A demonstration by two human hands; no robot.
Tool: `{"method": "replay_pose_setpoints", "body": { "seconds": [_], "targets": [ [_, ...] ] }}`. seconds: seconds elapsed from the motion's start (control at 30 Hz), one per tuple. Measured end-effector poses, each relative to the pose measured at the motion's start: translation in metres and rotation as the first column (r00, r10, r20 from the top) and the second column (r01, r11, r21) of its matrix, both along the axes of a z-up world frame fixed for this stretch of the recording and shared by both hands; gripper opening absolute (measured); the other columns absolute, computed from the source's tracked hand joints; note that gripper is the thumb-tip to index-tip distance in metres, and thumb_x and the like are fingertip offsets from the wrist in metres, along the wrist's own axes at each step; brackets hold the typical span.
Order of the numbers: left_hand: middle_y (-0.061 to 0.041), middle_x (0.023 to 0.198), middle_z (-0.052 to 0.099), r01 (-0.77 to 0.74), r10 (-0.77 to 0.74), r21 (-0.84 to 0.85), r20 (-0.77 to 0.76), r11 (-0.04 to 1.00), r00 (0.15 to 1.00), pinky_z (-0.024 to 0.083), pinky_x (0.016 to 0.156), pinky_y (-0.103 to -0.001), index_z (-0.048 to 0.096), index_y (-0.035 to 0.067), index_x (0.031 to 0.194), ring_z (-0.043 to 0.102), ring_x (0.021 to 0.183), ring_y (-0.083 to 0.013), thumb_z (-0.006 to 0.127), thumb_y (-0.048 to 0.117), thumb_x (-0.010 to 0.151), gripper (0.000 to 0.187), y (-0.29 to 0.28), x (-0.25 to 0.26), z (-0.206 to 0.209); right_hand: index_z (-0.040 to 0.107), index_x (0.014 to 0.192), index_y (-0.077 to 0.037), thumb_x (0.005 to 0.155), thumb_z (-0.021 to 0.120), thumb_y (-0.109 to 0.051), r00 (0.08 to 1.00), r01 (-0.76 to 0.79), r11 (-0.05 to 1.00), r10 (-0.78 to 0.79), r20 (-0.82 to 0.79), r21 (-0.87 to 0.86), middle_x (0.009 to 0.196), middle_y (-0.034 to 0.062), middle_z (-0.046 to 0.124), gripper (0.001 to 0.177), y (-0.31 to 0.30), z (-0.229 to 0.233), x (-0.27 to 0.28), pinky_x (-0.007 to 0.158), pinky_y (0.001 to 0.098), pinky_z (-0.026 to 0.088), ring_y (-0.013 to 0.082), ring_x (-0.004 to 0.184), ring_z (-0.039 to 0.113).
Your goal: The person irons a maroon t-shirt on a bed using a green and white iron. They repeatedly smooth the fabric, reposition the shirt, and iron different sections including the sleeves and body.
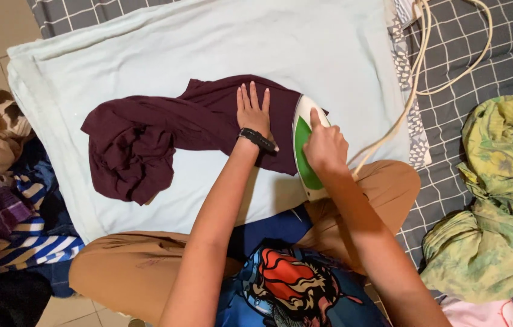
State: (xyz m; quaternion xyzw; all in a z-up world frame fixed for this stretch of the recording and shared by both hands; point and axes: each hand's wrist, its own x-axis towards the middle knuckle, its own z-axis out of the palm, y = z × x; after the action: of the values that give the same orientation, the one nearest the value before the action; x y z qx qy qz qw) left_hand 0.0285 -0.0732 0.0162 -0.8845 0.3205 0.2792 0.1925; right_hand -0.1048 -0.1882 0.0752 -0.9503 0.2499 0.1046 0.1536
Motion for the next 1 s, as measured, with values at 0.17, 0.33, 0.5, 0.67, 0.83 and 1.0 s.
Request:
{"method": "replay_pose_setpoints", "body": {
  "seconds": [0.17, 0.33, 0.5, 0.67, 0.83, 1.0],
  "targets": [
    [-0.034, 0.168, -0.005, -0.003, 0.004, -0.009, 0.053, 1.0, 0.999, -0.011, 0.122, -0.058, -0.004, -0.002, 0.164, -0.009, 0.156, -0.0473, 0.082, 0.088, 0.048, 0.171, -0.008, -0.017, 0.001, 0.053, 0.149, -0.005, 0.08, 0.064, 0.001, 0.995, -0.005, 0.996, 0.014, 0.096, -0.092, 0.086, 0.0295, 0.07, 0.07, -0.009, -0.011, 0.027, 0.074, 0.0548, 0.057, 0.0459, 0.086, 0.07],
    [-0.028, 0.17, -0.008, -0.013, 0.013, -0.136, 0.001, 0.991, 1.0, -0.005, 0.124, -0.049, -0.004, -0.003, 0.163, -0.011, 0.157, -0.0411, 0.086, 0.083, 0.048, 0.169, -0.011, -0.047, -0.006, 0.054, 0.146, -0.006, 0.077, 0.065, -0.001, 0.992, 0.01, 0.998, -0.001, 0.127, -0.066, 0.088, 0.027, 0.071, 0.071, -0.019, -0.011, 0.055, 0.074, 0.0544, 0.057, 0.0457, 0.087, 0.07],
    [-0.028, 0.169, -0.009, -0.023, 0.023, -0.153, -0.003, 0.988, 1.0, -0.002, 0.125, -0.049, -0.005, -0.002, 0.162, -0.01, 0.156, -0.0413, 0.084, 0.083, 0.049, 0.167, -0.009, -0.049, -0.007, 0.051, 0.152, 0.0, 0.085, 0.059, 0.006, 0.988, -0.044, 0.998, 0.051, 0.148, -0.05, 0.09, 0.0273, 0.072, 0.067, -0.015, -0.007, 0.015, 0.076, 0.0549, 0.057, 0.0453, 0.089, 0.071],
    [-0.036, 0.166, -0.011, -0.01, 0.009, -0.075, -0.014, 0.997, 1.0, -0.004, 0.123, -0.054, -0.006, -0.007, 0.161, -0.012, 0.154, -0.0489, 0.084, 0.084, 0.05, 0.17, -0.021, -0.049, -0.002, 0.049, 0.149, -0.001, 0.077, 0.064, 0.003, 0.998, 0.036, 0.999, -0.035, 0.061, -0.026, 0.087, 0.0329, 0.069, 0.073, -0.01, -0.002, 0.007, 0.075, 0.055, 0.056, 0.0477, 0.088, 0.068],
    [-0.039, 0.164, -0.013, 0.012, -0.011, 0.012, -0.05, 1.0, 0.999, -0.005, 0.123, -0.056, -0.008, -0.01, 0.161, -0.015, 0.153, -0.0512, 0.083, 0.086, 0.051, 0.172, -0.03, -0.045, 0.006, 0.052, 0.146, 0.003, 0.077, 0.063, 0.004, 0.982, 0.004, 0.998, 0.008, 0.191, -0.064, 0.09, 0.031, 0.071, 0.07, -0.027, -0.018, 0.046, 0.076, 0.0546, 0.057, 0.0466, 0.09, 0.069],
    [-0.037, 0.165, -0.013, 0.012, -0.013, -0.04, -0.024, 0.999, 1.0, -0.003, 0.124, -0.053, -0.008, -0.007, 0.161, -0.014, 0.154, -0.0489, 0.082, 0.088, 0.047, 0.173, -0.021, -0.049, 0.004, 0.052, 0.146, 0.001, 0.077, 0.063, 0.005, 0.979, -0.011, 0.998, 0.025, 0.202, -0.069, 0.089, 0.031, 0.071, 0.07, -0.034, -0.022, 0.051, 0.074, 0.0555, 0.057, 0.0468, 0.088, 0.069]
  ]
}}
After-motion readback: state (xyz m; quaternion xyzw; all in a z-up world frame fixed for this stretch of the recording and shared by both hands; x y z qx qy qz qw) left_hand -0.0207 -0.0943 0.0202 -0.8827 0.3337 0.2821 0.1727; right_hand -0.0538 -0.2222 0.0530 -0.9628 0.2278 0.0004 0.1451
